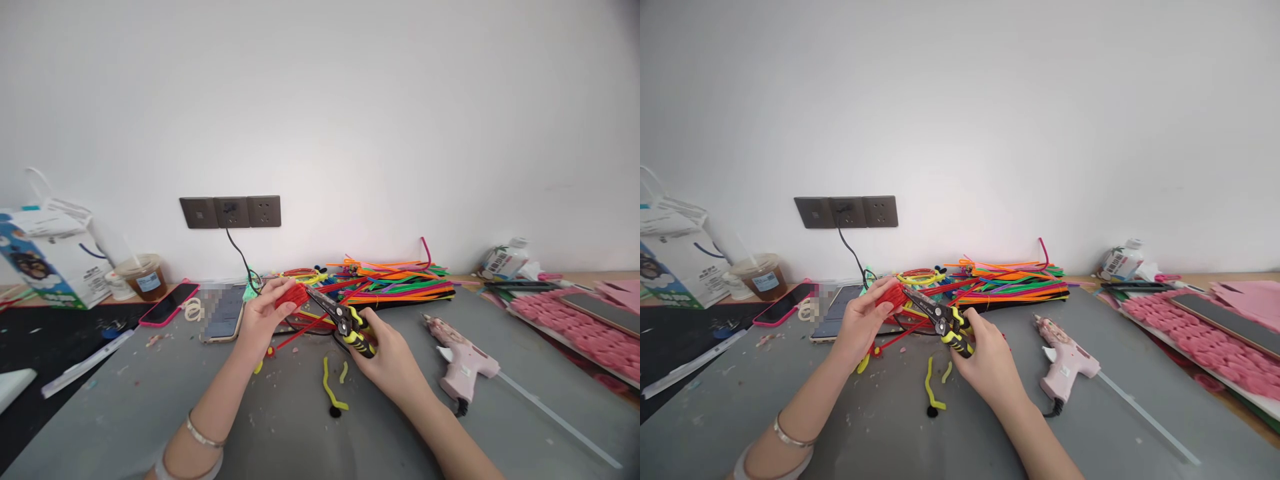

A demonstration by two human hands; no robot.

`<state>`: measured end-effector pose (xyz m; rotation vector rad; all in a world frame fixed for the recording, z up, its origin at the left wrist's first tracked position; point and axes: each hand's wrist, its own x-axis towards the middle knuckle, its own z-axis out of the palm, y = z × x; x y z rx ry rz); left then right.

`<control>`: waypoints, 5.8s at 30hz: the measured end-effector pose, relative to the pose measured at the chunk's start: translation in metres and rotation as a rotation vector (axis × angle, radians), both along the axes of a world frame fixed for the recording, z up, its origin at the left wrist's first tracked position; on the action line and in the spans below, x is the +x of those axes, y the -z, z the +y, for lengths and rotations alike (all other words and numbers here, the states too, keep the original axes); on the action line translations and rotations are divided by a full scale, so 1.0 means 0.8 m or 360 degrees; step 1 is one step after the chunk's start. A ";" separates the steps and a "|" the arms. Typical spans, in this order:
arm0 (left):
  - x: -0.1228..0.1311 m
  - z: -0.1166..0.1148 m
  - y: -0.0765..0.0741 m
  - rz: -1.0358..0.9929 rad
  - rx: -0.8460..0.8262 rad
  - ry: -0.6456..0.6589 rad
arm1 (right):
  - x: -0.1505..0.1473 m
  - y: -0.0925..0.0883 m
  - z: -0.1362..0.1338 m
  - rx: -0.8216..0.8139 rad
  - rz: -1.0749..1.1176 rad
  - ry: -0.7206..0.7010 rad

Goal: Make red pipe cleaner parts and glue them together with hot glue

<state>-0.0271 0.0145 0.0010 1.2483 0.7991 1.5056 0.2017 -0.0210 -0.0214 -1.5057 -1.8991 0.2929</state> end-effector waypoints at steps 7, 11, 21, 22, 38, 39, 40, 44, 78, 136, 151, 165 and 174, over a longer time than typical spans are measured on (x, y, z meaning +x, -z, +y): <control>-0.003 0.000 -0.003 0.0108 -0.0032 0.0082 | 0.003 0.000 0.001 -0.0045 0.0001 0.0002; -0.002 0.000 -0.005 0.0102 -0.0183 0.0117 | 0.007 0.005 0.004 -0.0008 -0.0034 0.0017; 0.000 0.002 -0.004 0.0193 -0.0173 0.0028 | 0.019 -0.002 0.007 0.0246 0.0017 0.0090; 0.000 0.002 -0.004 0.0190 -0.0152 0.0007 | 0.020 -0.002 0.007 0.0247 0.0011 0.0073; 0.000 -0.001 -0.006 0.0171 0.0077 -0.0039 | 0.008 -0.003 -0.001 0.0373 -0.0189 -0.0070; 0.000 0.000 -0.005 0.0161 0.0093 -0.0045 | 0.007 -0.003 -0.002 0.0375 -0.0200 -0.0061; 0.000 0.000 -0.003 0.0152 0.0108 -0.0045 | 0.006 -0.002 -0.003 0.0375 -0.0213 -0.0053; -0.002 0.003 0.003 0.0132 0.0141 -0.0040 | 0.002 0.003 -0.006 0.0322 -0.0242 -0.0038; -0.004 0.005 -0.005 0.0248 0.0325 -0.0059 | 0.007 -0.006 -0.003 0.0379 -0.0273 0.0102; -0.007 0.005 -0.007 0.0241 0.0267 -0.0089 | 0.009 -0.004 -0.003 0.0275 -0.0212 0.0151; -0.005 0.003 -0.013 0.0195 0.0188 -0.0150 | 0.015 0.000 0.008 0.0268 0.0074 0.0035; -0.007 0.008 -0.003 0.0170 0.0347 -0.0145 | 0.011 0.001 0.004 0.0426 -0.0179 -0.0026; -0.008 0.009 -0.002 0.0204 0.0401 -0.0170 | 0.014 0.006 0.004 0.0390 -0.0213 0.0104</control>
